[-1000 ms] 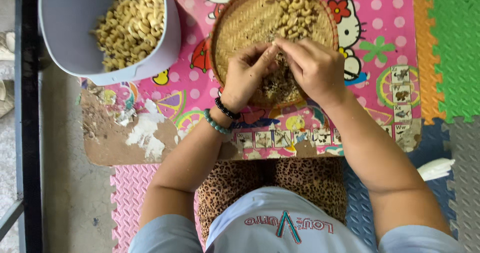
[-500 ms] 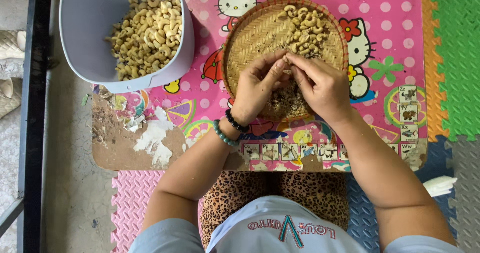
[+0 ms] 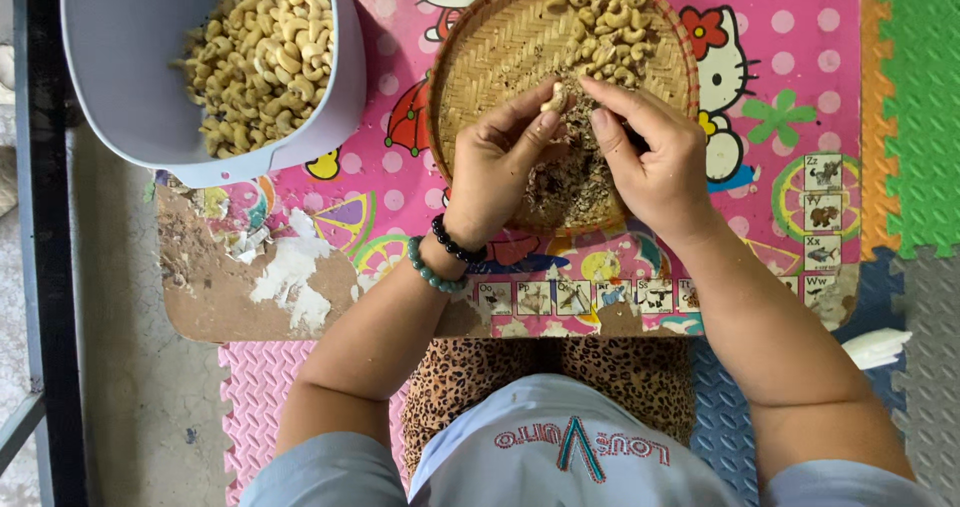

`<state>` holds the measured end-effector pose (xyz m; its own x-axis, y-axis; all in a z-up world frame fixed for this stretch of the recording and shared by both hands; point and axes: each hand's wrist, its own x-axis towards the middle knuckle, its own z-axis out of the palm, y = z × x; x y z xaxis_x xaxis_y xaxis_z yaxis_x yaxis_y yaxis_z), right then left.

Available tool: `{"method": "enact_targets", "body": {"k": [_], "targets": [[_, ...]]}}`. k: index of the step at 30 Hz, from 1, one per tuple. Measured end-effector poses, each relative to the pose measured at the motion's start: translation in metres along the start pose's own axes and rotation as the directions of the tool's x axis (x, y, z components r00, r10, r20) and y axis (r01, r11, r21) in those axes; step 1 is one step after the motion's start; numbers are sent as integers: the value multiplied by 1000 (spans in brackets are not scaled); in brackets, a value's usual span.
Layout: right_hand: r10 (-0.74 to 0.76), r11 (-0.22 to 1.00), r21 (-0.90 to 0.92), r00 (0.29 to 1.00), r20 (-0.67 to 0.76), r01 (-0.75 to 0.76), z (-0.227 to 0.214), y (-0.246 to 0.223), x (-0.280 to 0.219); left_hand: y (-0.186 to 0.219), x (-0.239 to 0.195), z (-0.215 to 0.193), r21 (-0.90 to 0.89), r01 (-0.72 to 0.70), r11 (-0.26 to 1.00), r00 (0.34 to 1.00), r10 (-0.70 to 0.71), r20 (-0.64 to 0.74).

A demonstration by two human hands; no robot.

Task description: The person sits on the floor at a low table and peels the outer skin off cashew nuts by hand. They pick up cashews from a woven tray, remove the skin, and place the peeled nuts into a white bowl.

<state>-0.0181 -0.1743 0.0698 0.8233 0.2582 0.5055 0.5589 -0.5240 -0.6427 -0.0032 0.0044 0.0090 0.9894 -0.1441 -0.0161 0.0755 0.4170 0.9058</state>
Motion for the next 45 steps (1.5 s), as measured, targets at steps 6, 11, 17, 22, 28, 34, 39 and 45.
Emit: {"method": "enact_targets", "body": {"k": [6,11,17,22,28,34,39,45], "targets": [[53,991,117,997,55,-59,-1,-6,2,5,-2,1,114,-105,988,993,99,60],[43,990,134,998,50,-49,-1,-3,1,8,-3,2,128,-112,985,991,101,88],[-188,972,-144,982,9,187,3,17,-6,14,-3,2,273,-147,951,986,120,112],[-362,819,-475,932,9,322,6,24,-7,8,1,3,251,-87,964,995,69,78],[37,987,151,998,49,-44,0,4,2,4,3,-1,337,-150,930,988,133,72],[49,982,178,995,90,-65,0,3,1,2,3,-3,316,-178,932,984,160,80],[-222,942,-257,975,10,217,7,18,-6,0,5,-4,249,-126,960,991,113,65],[-360,824,-455,932,37,337,11,31,-4,13,4,-3,262,-112,959,991,88,102]]}}
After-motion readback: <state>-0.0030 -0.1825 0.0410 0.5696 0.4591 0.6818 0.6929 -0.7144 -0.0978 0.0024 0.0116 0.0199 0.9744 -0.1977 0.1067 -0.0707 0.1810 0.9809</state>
